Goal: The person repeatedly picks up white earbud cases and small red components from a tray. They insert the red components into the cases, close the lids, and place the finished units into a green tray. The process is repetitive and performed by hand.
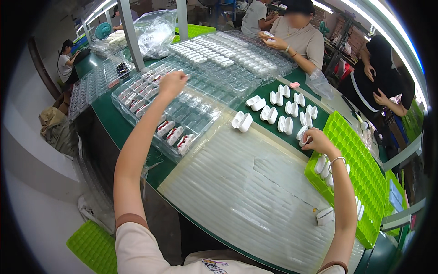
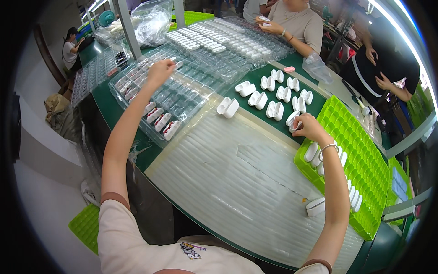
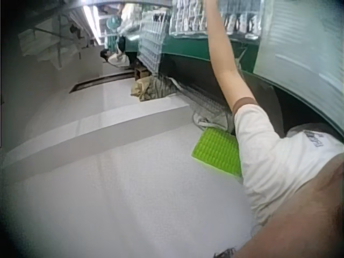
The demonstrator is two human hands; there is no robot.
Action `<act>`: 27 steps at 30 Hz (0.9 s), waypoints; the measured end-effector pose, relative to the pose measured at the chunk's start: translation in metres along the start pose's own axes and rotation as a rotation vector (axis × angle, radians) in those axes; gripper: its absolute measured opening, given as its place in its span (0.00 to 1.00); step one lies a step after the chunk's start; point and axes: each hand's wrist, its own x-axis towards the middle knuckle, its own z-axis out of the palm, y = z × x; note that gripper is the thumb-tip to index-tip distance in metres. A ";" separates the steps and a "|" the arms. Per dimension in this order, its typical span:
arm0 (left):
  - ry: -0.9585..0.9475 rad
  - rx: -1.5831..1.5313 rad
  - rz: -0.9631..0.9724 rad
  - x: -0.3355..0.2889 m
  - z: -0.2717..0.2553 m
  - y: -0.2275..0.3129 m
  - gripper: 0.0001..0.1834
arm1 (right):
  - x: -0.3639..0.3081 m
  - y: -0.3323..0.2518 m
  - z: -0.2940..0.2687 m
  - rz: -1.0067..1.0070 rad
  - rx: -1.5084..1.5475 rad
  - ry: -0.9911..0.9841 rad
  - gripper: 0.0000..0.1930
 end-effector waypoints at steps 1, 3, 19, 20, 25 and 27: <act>0.020 0.102 -0.088 0.011 0.006 -0.028 0.11 | -0.004 -0.006 0.002 -0.012 -0.031 0.021 0.13; 0.034 0.259 -0.223 0.025 0.025 -0.072 0.12 | -0.016 -0.018 0.002 -0.025 -0.102 0.073 0.14; -0.005 0.370 -0.319 0.055 0.044 -0.080 0.11 | -0.142 -0.124 0.110 0.145 1.047 0.168 0.10; 0.050 0.213 -0.383 0.056 0.038 -0.077 0.11 | -0.145 -0.119 0.110 0.111 0.998 0.146 0.13; -0.245 -1.180 -0.347 0.047 0.016 -0.018 0.14 | -0.144 -0.108 0.106 0.023 1.011 0.189 0.17; -0.423 -1.530 -0.244 0.018 -0.002 0.041 0.15 | -0.142 -0.106 0.106 -0.007 1.009 0.207 0.18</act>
